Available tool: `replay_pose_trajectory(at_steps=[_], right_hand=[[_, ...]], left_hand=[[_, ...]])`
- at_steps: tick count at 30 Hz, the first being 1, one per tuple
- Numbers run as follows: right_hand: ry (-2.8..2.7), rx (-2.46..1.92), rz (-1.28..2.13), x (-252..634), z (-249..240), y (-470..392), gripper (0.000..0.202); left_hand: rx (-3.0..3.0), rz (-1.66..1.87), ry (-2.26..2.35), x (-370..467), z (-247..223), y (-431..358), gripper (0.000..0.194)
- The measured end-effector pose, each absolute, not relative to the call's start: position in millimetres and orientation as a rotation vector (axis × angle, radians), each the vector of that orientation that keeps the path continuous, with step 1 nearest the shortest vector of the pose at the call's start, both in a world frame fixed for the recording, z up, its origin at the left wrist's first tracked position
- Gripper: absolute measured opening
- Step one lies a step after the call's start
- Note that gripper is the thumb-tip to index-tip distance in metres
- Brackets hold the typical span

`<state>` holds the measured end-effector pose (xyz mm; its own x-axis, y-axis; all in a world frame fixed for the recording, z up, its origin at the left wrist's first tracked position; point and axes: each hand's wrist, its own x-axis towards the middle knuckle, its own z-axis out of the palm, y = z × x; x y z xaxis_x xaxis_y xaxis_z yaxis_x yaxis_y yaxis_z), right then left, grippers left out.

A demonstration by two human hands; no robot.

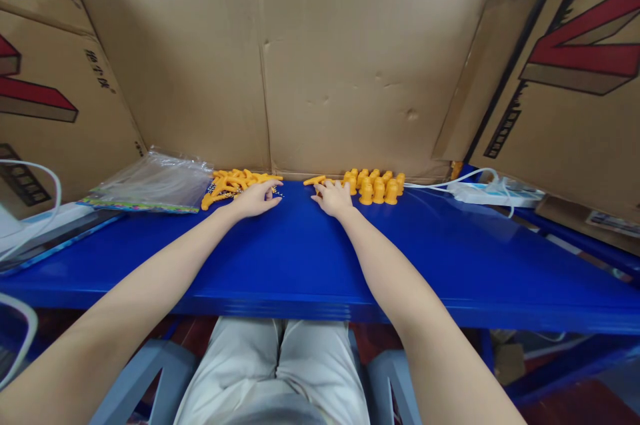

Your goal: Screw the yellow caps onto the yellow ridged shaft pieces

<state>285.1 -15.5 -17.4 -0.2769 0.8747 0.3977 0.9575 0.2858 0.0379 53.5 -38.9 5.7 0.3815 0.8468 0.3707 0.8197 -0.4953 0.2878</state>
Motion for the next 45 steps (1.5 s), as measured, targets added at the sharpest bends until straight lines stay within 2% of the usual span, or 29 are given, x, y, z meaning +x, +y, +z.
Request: replay_pose_trajectory(at_steps=[8,14,18,23,36,45], right_hand=[[-2.166,-1.692,-0.236,286,-20,-11,0.041],[-2.126,-1.622,-0.405,286,-19,-14,0.042],[-2.11,-1.574,-0.522,283,-15,-19,0.033],[-2.166,-1.544,-0.445,278,-13,-22,0.022],[-2.183,-1.599,-0.374,278,-10,-27,0.025],[-1.914,-1.766,-0.517,305,7,-21,0.026]], left_hand=[[2.557,0.727,1.551,55,7,-41,0.046],[2.555,0.714,1.552,55,8,-42,0.045],[2.57,0.719,1.542,55,7,-40,0.044],[2.579,0.714,1.544,55,5,-38,0.043],[2.576,0.712,1.541,55,6,-39,0.039],[2.595,0.695,1.505,55,5,-36,0.025]])
